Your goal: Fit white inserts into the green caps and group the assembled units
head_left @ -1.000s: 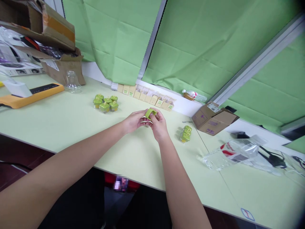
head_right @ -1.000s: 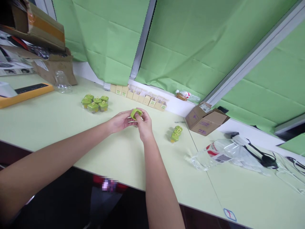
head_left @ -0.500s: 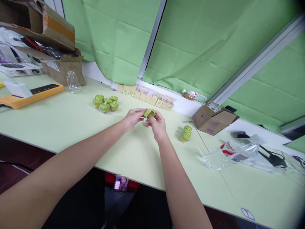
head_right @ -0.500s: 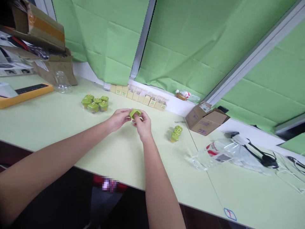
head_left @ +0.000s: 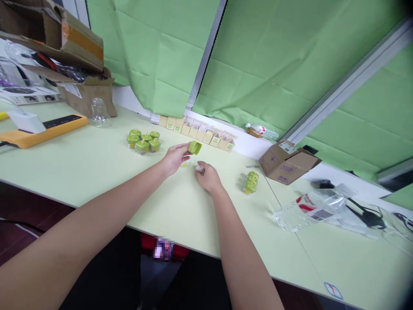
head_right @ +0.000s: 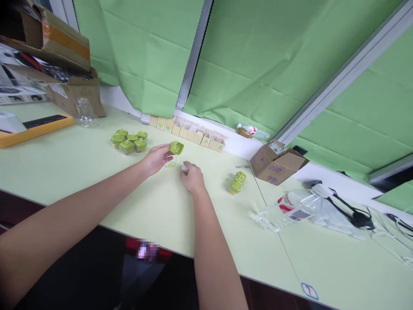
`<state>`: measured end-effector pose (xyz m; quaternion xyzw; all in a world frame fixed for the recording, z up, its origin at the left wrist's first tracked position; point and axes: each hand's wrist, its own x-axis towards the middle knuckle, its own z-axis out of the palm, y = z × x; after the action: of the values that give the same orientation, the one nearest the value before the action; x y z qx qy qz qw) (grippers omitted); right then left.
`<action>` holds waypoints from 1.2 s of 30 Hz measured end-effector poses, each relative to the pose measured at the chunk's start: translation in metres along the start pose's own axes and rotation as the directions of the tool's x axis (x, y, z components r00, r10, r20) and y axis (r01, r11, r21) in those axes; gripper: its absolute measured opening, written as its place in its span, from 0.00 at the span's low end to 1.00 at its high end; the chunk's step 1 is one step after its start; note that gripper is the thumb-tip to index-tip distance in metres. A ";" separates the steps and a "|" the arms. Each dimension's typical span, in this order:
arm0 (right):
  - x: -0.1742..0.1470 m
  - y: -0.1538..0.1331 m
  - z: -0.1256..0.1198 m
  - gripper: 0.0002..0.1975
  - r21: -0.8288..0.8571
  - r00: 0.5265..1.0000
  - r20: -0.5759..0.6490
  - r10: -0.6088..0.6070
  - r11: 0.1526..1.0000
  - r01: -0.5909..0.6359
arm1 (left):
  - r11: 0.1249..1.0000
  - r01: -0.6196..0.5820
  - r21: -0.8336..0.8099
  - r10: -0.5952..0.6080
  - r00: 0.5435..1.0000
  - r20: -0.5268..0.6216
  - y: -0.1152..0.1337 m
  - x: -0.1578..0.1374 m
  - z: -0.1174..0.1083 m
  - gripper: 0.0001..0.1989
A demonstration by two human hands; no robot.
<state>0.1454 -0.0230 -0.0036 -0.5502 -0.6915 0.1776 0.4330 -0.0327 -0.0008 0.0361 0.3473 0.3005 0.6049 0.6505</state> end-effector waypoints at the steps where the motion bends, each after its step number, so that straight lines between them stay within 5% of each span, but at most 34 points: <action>1: 0.000 0.001 0.002 0.18 -0.015 1.000 0.025 0.002 1.000 -0.002 | 1.000 0.005 -0.003 -0.005 1.000 0.000 -0.001 0.000 0.000 0.17; 9: 0.005 -0.012 -0.003 0.19 0.319 0.992 0.043 0.122 0.939 -0.129 | 1.000 -0.010 0.008 0.010 1.000 -0.022 -0.003 0.005 -0.004 0.16; 13: 0.003 -0.016 -0.002 0.21 0.354 0.981 0.083 0.178 0.915 -0.196 | 0.999 -0.022 0.025 0.023 0.999 -0.027 -0.004 0.007 -0.006 0.16; 26: 0.004 -0.024 -0.002 0.21 0.412 0.995 -0.030 0.093 0.908 -0.073 | 0.993 -0.056 0.105 0.060 0.998 -0.036 -0.008 0.010 -0.009 0.19; 36: -0.001 -0.048 -0.015 0.25 0.786 0.962 0.156 0.225 0.562 -0.259 | 0.965 -0.110 0.237 0.116 0.993 -0.011 -0.008 0.007 -0.008 0.20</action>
<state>0.1282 -0.0430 0.0391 -0.3837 -0.4643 0.5361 0.5914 -0.0338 0.0063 0.0255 0.4313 0.3578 0.6052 0.5654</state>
